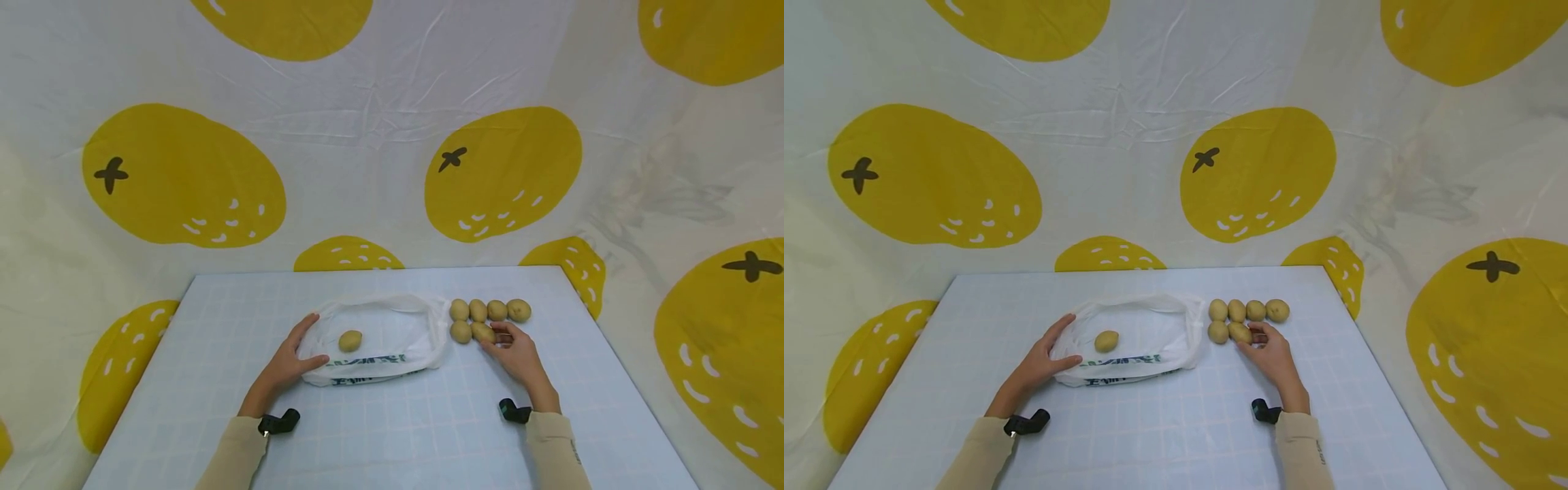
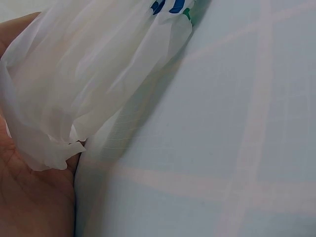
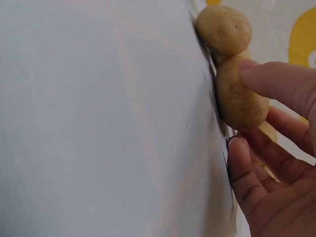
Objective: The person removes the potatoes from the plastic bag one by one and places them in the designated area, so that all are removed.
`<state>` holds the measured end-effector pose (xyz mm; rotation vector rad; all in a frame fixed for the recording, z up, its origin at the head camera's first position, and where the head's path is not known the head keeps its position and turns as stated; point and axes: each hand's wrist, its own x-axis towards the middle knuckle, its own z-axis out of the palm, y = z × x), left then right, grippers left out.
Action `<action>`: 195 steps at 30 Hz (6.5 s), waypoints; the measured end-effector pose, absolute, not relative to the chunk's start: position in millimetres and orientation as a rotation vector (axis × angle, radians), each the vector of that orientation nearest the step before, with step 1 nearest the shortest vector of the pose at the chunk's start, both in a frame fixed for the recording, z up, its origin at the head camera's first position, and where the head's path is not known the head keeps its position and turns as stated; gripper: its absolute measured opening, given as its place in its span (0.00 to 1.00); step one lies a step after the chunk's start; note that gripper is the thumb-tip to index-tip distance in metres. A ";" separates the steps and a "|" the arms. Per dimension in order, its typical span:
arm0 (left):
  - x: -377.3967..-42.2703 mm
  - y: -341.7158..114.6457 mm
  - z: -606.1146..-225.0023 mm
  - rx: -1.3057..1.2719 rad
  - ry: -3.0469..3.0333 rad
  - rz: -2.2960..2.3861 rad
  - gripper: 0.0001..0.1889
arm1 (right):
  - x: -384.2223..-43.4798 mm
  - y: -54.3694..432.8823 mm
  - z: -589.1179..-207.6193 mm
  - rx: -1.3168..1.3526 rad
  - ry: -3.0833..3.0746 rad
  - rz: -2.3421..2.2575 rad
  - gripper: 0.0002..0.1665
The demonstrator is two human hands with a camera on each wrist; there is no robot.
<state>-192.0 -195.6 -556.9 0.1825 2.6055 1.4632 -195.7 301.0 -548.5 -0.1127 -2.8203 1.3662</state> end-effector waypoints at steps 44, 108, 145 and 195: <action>-192.8 -196.9 -558.4 0.169 2.599 1.440 0.54 | -209.0 193.5 -444.4 0.641 -2.858 1.338 0.37; -192.2 -195.8 -556.5 0.185 2.604 1.439 0.54 | -278.3 70.5 -481.4 1.255 -3.278 1.017 0.42; -189.1 -194.2 -551.2 0.204 2.594 1.470 0.53 | -279.2 45.1 -498.8 1.342 -3.276 0.961 0.20; -192.4 -196.5 -558.5 0.141 2.602 1.416 0.54 | -272.0 77.6 -474.4 1.024 -3.153 1.306 0.22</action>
